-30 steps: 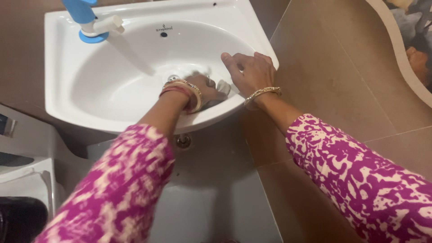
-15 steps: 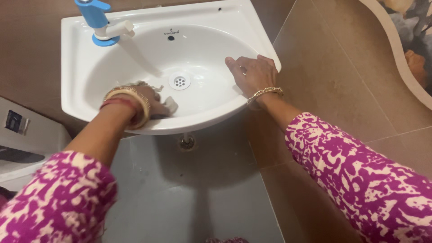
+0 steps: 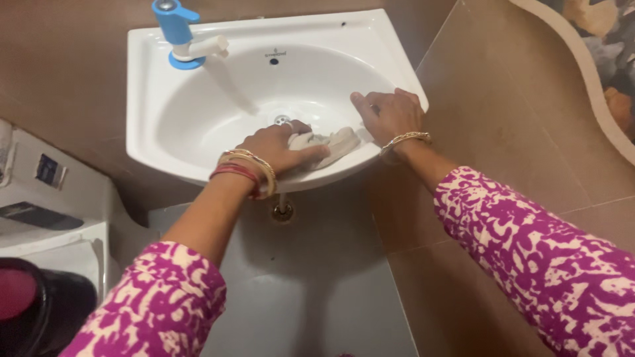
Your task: The person cleans the interior basin and the outer rim of a white porcelain sink by hand using a damp cloth while the water runs.
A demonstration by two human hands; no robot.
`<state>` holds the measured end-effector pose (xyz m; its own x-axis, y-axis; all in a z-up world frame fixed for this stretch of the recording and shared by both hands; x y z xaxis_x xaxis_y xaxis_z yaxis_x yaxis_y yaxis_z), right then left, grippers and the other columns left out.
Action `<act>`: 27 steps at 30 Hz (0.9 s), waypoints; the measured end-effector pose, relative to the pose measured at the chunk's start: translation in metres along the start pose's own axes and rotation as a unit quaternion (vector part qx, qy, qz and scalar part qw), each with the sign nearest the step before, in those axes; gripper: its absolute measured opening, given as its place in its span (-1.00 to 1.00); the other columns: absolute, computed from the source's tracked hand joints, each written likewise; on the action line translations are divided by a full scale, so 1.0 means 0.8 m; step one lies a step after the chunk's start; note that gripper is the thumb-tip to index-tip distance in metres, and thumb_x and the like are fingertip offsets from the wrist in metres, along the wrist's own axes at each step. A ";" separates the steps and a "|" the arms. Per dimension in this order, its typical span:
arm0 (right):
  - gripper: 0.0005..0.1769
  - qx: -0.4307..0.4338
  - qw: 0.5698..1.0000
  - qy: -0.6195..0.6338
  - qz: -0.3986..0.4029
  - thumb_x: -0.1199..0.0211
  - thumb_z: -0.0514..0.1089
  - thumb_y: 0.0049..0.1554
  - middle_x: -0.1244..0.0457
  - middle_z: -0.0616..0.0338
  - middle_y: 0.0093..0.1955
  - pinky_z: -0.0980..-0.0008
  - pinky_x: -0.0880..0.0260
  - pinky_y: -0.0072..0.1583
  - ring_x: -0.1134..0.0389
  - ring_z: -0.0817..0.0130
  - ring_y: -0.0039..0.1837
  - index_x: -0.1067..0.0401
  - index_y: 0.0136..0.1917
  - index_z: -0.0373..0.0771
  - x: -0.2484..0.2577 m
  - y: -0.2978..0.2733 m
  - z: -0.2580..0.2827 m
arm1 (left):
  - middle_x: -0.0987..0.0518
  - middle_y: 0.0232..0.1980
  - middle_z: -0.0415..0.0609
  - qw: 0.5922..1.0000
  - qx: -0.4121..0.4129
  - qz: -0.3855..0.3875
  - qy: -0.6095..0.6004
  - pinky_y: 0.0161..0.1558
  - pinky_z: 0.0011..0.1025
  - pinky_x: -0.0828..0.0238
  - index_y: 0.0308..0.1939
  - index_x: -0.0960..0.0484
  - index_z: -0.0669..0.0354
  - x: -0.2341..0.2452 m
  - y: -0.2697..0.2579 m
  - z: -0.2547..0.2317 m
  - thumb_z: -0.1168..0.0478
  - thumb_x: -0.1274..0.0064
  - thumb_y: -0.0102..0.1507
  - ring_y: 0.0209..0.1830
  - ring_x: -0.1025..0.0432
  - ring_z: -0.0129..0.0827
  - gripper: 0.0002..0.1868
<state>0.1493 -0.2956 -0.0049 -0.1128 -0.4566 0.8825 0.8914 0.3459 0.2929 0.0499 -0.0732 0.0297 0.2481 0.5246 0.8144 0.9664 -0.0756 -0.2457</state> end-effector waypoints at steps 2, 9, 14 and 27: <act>-0.33 -0.009 1.000 -0.009 0.008 0.09 0.33 0.32 -0.34 0.07 -0.36 0.11 -0.06 0.44 -0.37 0.06 -0.09 -0.61 -0.15 -0.17 -0.001 -0.002 0.000 | -0.51 0.32 0.09 0.999 0.043 0.025 -0.013 0.31 -0.19 -0.29 0.41 -0.41 -0.23 0.008 -0.010 0.014 -0.54 0.01 -0.01 0.30 -0.41 0.01 -0.02; -0.34 -0.017 1.000 -0.016 0.017 0.08 0.35 0.30 -0.34 0.09 -0.39 0.14 -0.02 0.46 -0.38 0.11 -0.08 -0.62 -0.14 -0.16 0.001 -0.001 0.006 | -0.46 0.41 0.03 0.967 0.097 -0.209 0.109 0.51 0.29 0.38 0.23 -0.63 -0.15 0.029 -0.042 0.099 -0.37 0.33 0.35 0.56 -0.12 -0.11 -0.34; -0.34 -0.039 0.996 -0.047 0.057 0.07 0.38 0.26 -0.39 0.02 -0.27 0.11 0.02 0.42 -0.28 0.00 0.11 -0.63 -0.06 -0.14 0.001 0.001 0.007 | -0.37 0.50 0.15 0.896 0.112 -0.414 0.115 0.51 0.28 0.57 0.27 -0.63 -0.01 0.008 -0.029 0.131 -0.30 0.28 0.48 0.63 -0.01 0.10 -0.39; -0.24 0.020 0.901 0.083 0.425 0.09 0.44 0.24 -0.09 0.16 0.58 0.11 0.01 0.50 -0.06 0.12 0.58 -0.20 0.56 0.09 -0.134 0.052 0.163 | -0.33 0.47 0.13 0.914 0.139 -0.352 0.149 0.40 0.35 0.70 0.42 -0.44 -0.07 0.020 -0.033 0.113 -0.44 0.31 0.34 0.56 0.11 0.31 -0.22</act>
<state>0.1409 -0.1250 -0.0395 0.6731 -0.1288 0.7282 0.6080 0.6570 -0.4458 0.0222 0.0137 0.0018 -0.3809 0.1038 0.9188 0.8499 0.4307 0.3036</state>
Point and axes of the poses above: each hand's wrist, its own y-axis towards the middle knuckle, its own x-axis out of the back of the hand, z = x × y, the point moved 2 cm from there along y, towards the middle knuckle
